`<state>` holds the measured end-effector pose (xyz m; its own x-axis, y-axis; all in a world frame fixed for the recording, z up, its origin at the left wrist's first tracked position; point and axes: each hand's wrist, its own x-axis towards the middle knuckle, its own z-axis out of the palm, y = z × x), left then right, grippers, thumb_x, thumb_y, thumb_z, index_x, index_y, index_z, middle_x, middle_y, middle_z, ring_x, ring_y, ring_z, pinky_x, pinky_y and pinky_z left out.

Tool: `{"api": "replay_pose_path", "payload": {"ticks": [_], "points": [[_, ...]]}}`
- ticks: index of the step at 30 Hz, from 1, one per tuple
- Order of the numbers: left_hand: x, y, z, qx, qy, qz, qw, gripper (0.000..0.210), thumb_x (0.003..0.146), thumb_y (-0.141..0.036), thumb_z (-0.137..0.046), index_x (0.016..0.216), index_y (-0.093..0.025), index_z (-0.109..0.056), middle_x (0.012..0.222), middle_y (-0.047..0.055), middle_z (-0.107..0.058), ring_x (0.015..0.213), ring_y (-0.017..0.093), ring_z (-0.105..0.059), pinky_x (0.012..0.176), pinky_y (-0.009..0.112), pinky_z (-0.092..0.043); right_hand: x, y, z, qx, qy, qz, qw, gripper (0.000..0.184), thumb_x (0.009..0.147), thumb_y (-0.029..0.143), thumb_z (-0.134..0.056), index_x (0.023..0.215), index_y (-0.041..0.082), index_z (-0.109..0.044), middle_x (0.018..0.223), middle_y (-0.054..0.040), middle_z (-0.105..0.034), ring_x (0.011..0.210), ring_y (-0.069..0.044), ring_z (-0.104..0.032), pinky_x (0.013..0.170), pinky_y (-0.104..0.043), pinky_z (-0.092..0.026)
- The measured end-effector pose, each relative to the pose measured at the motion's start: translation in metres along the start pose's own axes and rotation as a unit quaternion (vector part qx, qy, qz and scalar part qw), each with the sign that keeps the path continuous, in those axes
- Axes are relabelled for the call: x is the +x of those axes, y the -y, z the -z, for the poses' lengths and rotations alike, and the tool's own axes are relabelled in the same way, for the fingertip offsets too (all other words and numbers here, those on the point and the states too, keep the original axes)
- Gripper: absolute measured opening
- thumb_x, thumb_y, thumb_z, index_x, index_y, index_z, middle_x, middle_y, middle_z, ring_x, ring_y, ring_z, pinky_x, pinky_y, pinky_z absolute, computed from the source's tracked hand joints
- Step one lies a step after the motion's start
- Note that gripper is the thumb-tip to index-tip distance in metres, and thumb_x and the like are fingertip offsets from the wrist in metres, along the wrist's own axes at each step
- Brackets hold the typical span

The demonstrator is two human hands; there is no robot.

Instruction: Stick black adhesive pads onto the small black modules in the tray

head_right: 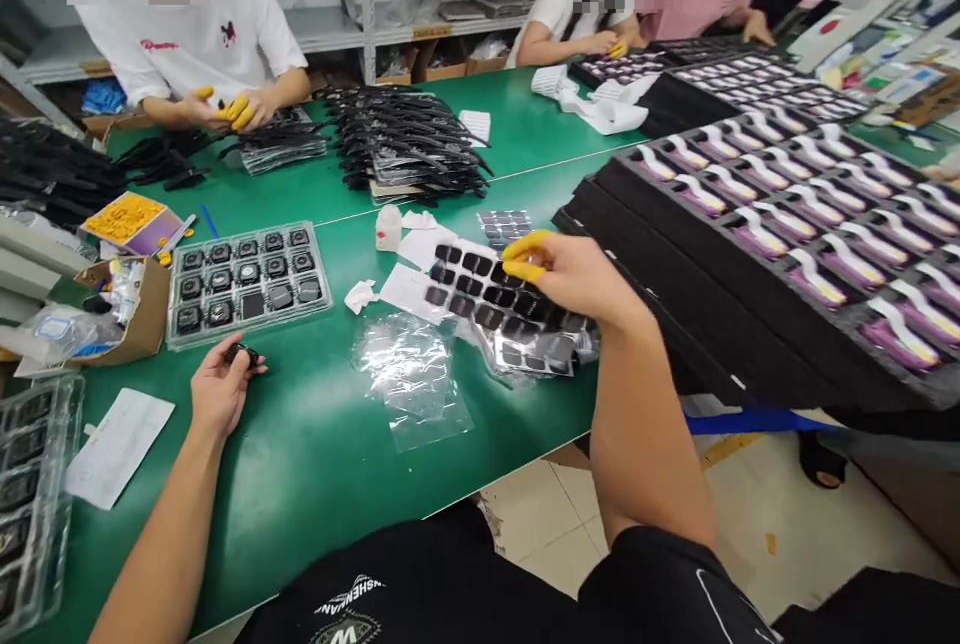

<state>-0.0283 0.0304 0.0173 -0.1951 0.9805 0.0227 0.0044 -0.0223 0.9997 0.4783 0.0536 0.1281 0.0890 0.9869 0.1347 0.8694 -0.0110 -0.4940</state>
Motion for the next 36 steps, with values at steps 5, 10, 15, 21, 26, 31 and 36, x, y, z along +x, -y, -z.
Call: {"api": "replay_pose_path", "payload": {"ticks": [5,10,15,21,26,31,36], "points": [[0.003,0.007,0.012,-0.071,-0.015,0.025,0.997,0.066,0.059,-0.057,-0.094,0.107,-0.023,-0.064,0.087,-0.002,-0.068,0.059,0.014,-0.070,0.054,0.029,-0.061,0.000,0.108,-0.066,0.097,0.113,0.069,0.986,0.019,0.083,0.038,-0.074,0.095,0.024,-0.077,0.085,-0.0065,-0.077,0.074,-0.023,-0.067,0.075,-0.041,-0.053],[0.002,0.017,0.012,-0.115,-0.017,0.031,0.993,0.056,0.062,-0.051,-0.094,0.097,-0.018,-0.065,0.086,-0.001,-0.066,0.063,0.011,-0.069,0.062,0.027,-0.062,-0.018,0.149,-0.108,0.105,0.181,0.049,0.977,0.037,0.089,0.038,-0.063,0.123,0.026,-0.067,0.101,-0.0041,-0.076,0.064,-0.018,-0.064,0.066,-0.036,-0.051],[-0.001,0.019,0.009,-0.131,-0.006,0.035,0.991,0.055,0.065,-0.047,-0.094,0.104,-0.020,-0.066,0.088,0.000,-0.069,0.065,0.011,-0.067,0.062,0.027,-0.061,-0.005,0.161,-0.127,0.026,0.352,0.266,0.897,0.027,0.092,0.019,-0.054,0.108,0.026,-0.076,0.100,-0.0072,-0.077,0.091,-0.024,-0.066,0.090,-0.043,-0.049],[-0.004,0.018,0.009,-0.120,0.003,0.041,0.992,0.060,0.063,-0.045,-0.095,0.109,-0.019,-0.066,0.092,0.002,-0.072,0.071,0.013,-0.067,0.066,0.027,-0.060,-0.039,0.224,-0.192,0.109,0.319,0.431,0.837,0.041,0.071,-0.005,-0.064,0.088,0.030,-0.078,0.107,-0.0028,-0.075,0.127,-0.028,-0.056,0.124,-0.055,-0.023],[-0.010,0.017,0.008,-0.084,-0.012,0.055,0.995,0.065,0.059,-0.041,-0.097,0.112,-0.019,-0.066,0.100,0.004,-0.073,0.088,0.017,-0.071,0.083,0.030,-0.059,-0.076,0.215,-0.226,0.217,0.194,0.245,0.925,0.032,0.098,0.031,-0.056,0.128,0.023,-0.065,0.135,-0.0149,-0.063,0.129,-0.032,-0.054,0.113,-0.061,-0.042],[-0.022,0.013,-0.004,0.000,0.078,0.071,0.994,0.070,0.056,-0.039,-0.099,0.117,-0.018,-0.070,0.097,0.004,-0.073,0.088,0.020,-0.072,0.083,0.032,-0.058,-0.078,0.196,-0.245,0.333,0.182,0.066,0.923,0.051,0.101,0.058,-0.045,0.133,0.019,-0.055,0.098,-0.0091,-0.072,0.076,-0.021,-0.066,0.056,-0.037,-0.058],[-0.031,0.010,-0.012,0.029,0.125,0.060,0.990,0.068,0.055,-0.037,-0.099,0.116,-0.019,-0.071,0.099,0.005,-0.073,0.083,0.020,-0.072,0.079,0.033,-0.059,-0.080,0.201,-0.238,0.390,0.156,0.000,0.907,0.044,0.089,0.062,-0.065,0.108,0.022,-0.069,0.087,-0.0065,-0.075,0.069,-0.020,-0.066,0.052,-0.035,-0.056]]}}
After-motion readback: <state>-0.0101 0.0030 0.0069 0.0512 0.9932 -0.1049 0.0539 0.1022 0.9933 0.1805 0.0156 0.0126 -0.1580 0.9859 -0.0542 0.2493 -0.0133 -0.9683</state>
